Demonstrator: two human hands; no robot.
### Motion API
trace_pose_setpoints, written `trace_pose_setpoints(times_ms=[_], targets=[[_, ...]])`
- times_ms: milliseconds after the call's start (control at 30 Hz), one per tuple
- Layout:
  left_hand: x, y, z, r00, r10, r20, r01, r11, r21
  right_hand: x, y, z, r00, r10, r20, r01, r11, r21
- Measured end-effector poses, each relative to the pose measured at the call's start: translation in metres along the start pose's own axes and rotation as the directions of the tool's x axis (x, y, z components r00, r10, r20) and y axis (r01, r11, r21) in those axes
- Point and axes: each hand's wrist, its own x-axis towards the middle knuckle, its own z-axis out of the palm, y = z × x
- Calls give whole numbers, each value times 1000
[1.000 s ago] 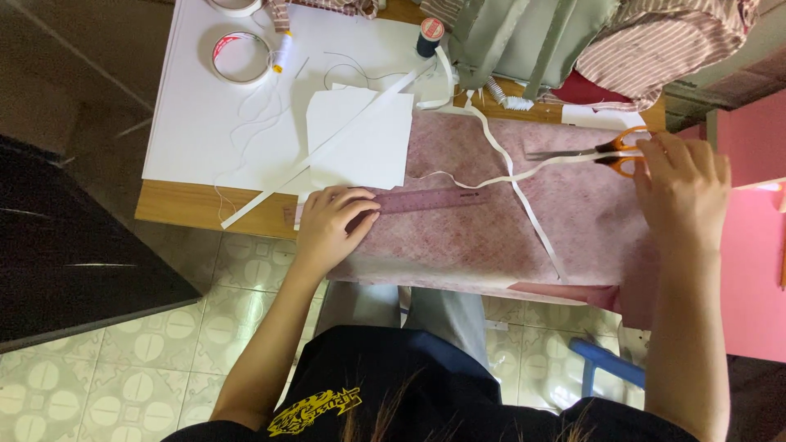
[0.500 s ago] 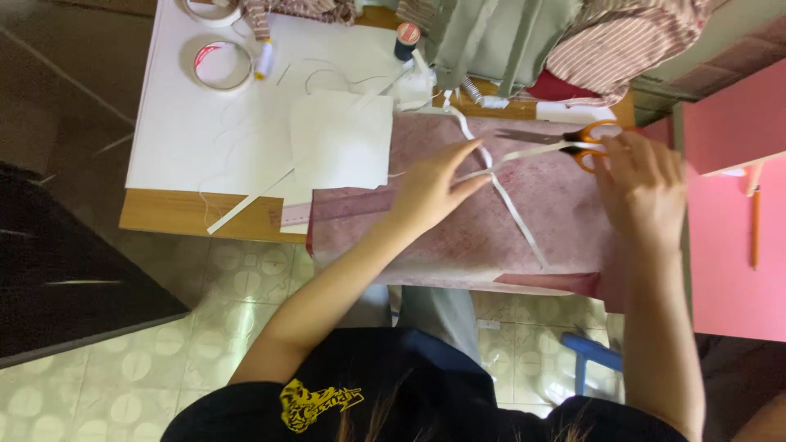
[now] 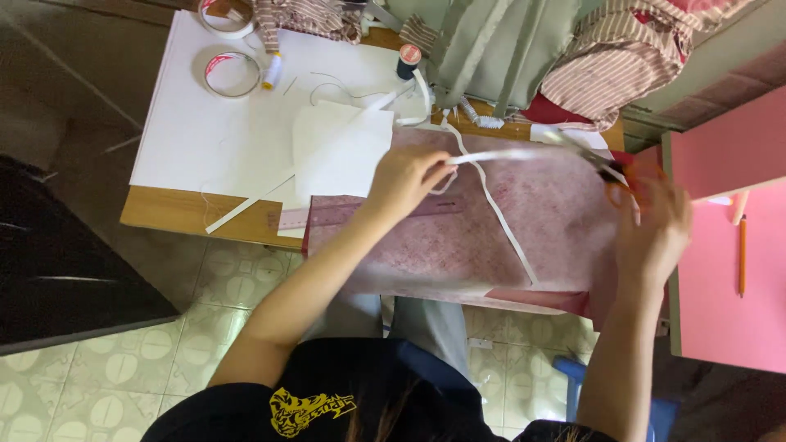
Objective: Assembling a small bag by cutting elastic strips and taping them to fabric components
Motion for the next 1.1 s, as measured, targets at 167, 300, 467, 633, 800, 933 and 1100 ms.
trace_pose_setpoints(times_ms=[167,300,467,633,800,933,1100], targets=[[12,-17,-44,992,99,-79,-92,992,90,-57,27,22,869,478,-129,-422,851,311],[6,-29,-22,990,96,101,-104,992,78,-91,4,23,783,621,-38,-521,687,506],[-1,-47,-18,935,99,341,-145,983,113,-98,-54,-3,656,746,112,-612,440,657],[-4,-115,-127,992,-125,-1,123,973,196,-134,-61,4,562,814,143,-610,292,736],[-48,-229,-206,899,-438,-5,307,623,719,-145,-67,13,586,775,237,-587,204,784],[-73,-284,-227,934,-357,27,230,656,719,-138,-71,25,517,807,287,-518,28,855],[-60,-287,-245,961,-229,158,42,680,732,-118,-98,16,551,786,281,-521,61,852]])
